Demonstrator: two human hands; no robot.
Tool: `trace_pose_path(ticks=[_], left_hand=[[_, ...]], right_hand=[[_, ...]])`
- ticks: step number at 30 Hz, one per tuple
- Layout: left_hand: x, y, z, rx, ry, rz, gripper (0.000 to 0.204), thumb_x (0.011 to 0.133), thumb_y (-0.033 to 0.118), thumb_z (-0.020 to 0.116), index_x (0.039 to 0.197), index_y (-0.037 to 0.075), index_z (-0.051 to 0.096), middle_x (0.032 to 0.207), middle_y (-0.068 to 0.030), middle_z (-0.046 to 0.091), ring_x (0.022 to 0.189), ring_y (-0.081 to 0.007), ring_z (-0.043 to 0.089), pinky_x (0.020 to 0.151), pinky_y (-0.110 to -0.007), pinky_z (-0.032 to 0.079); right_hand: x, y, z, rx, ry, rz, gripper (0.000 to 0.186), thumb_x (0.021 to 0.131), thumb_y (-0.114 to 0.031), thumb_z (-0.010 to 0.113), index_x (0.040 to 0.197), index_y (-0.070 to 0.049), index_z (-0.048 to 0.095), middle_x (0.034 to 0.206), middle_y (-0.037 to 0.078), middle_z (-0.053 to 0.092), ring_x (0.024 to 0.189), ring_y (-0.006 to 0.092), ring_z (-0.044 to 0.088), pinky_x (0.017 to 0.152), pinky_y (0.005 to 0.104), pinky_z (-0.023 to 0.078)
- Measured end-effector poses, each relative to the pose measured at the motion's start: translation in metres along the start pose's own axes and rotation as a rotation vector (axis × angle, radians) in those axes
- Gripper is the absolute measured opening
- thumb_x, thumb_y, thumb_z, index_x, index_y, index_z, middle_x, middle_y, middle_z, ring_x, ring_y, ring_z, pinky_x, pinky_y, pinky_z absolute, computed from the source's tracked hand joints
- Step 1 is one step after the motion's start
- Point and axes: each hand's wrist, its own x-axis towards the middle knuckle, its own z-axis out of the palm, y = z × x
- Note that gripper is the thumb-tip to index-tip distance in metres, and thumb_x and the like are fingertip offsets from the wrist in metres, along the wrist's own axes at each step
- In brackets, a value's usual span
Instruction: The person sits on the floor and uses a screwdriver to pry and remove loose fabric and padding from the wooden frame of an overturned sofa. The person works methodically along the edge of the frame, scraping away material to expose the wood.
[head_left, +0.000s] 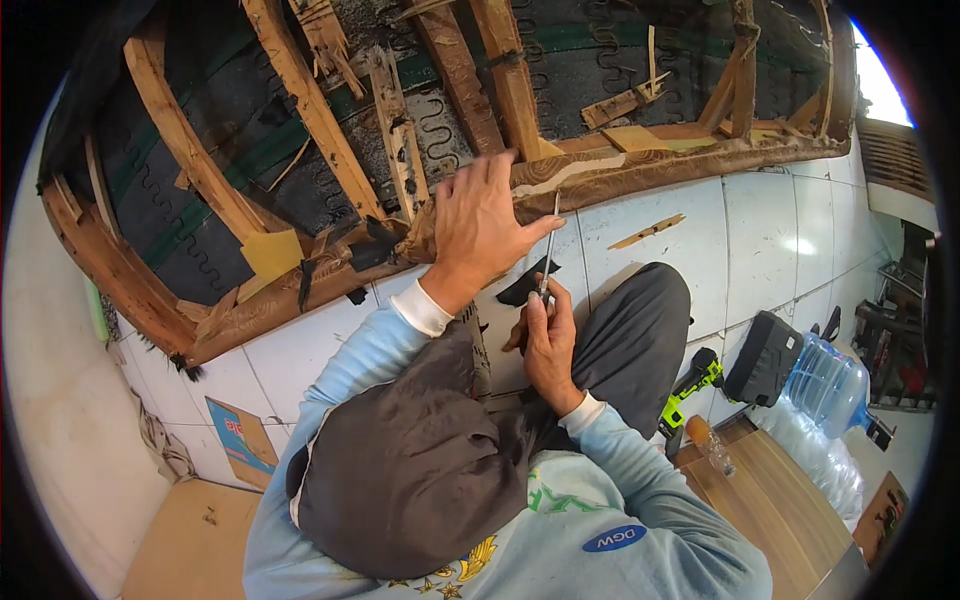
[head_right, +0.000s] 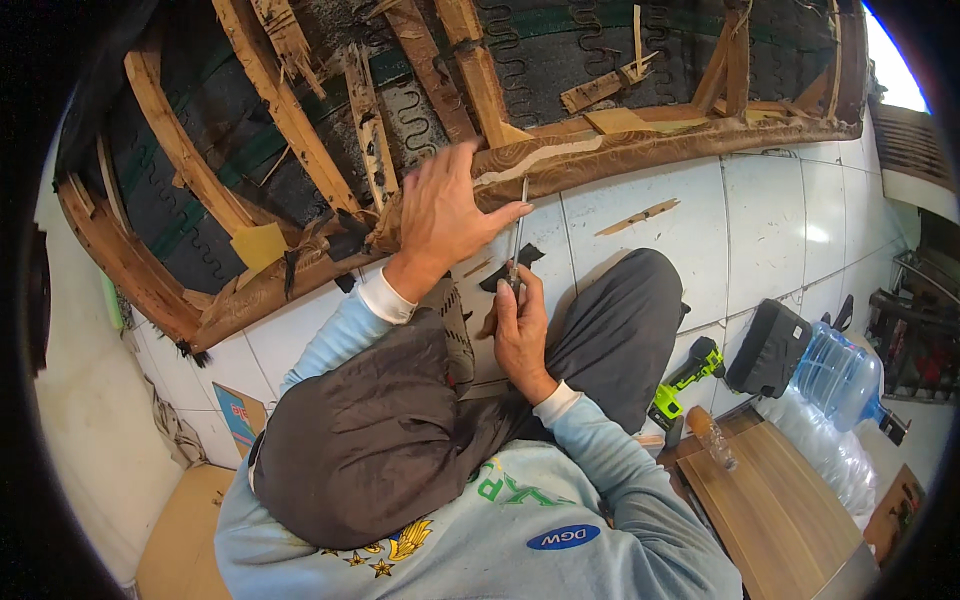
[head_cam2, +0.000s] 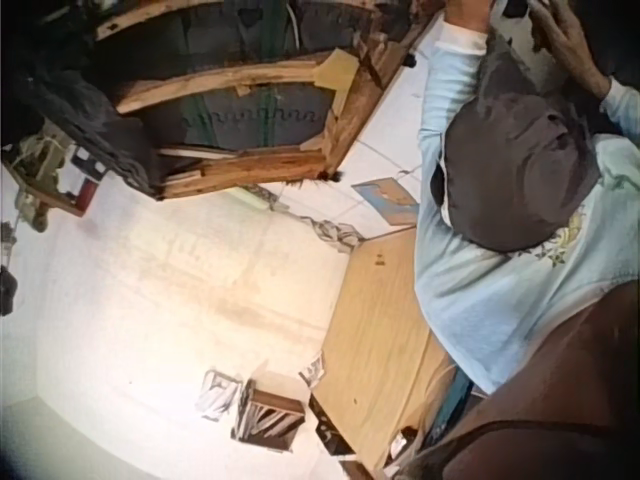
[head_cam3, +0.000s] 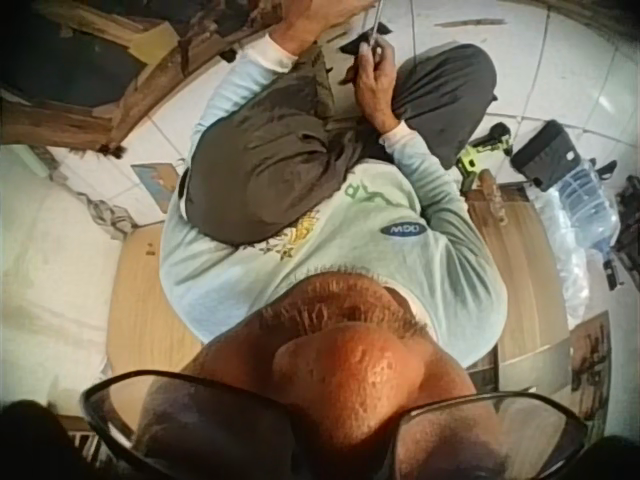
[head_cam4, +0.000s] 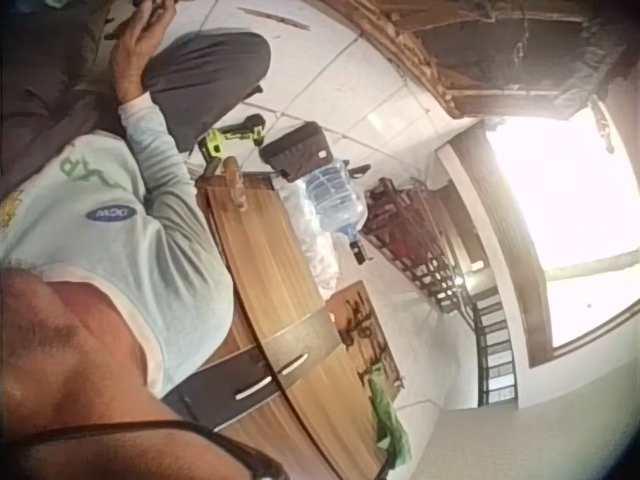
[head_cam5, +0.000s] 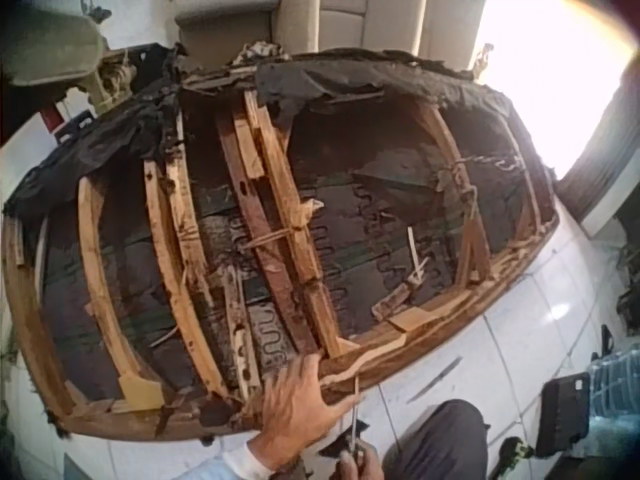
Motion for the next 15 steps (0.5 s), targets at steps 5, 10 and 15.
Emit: trace_pose_path(ticks=[5, 10, 15], left_hand=[[-0.027, 0.022, -0.015, -0.119, -0.034, 0.069, 0.051, 0.096, 0.052, 0.081, 0.12, 0.009, 0.071, 0.102, -0.0168, 0.078, 0.098, -0.0373, 0.076, 0.088, -0.048, 0.057], [-0.039, 0.027, 0.006, -0.13, -0.374, -0.158, 0.036, 0.107, 0.038, 0.07, 0.096, 0.004, 0.075, 0.08, -0.0214, 0.077, 0.078, -0.0485, 0.076, 0.069, -0.054, 0.059], [-0.029, 0.013, 0.029, -0.264, -0.349, -0.241, 0.035, 0.109, 0.035, 0.067, 0.097, 0.003, 0.077, 0.086, -0.0176, 0.08, 0.083, -0.0441, 0.078, 0.072, -0.05, 0.061]], right_hand=[[0.007, -0.002, 0.007, 0.164, -0.042, 0.09, 0.032, 0.121, -0.027, 0.052, 0.144, -0.004, 0.047, 0.075, 0.001, 0.055, 0.052, 0.009, 0.052, 0.045, 0.0273, 0.043], [0.031, 0.032, 0.013, 0.303, -0.142, 0.102, 0.023, 0.12, -0.025, 0.054, 0.134, -0.007, 0.051, 0.078, 0.001, 0.056, 0.052, 0.0078, 0.049, 0.045, 0.0269, 0.04], [0.046, 0.049, 0.018, 0.248, -0.127, -0.031, 0.024, 0.118, -0.025, 0.057, 0.13, -0.005, 0.059, 0.088, 0.002, 0.066, 0.058, 0.0071, 0.057, 0.049, 0.0252, 0.044]])
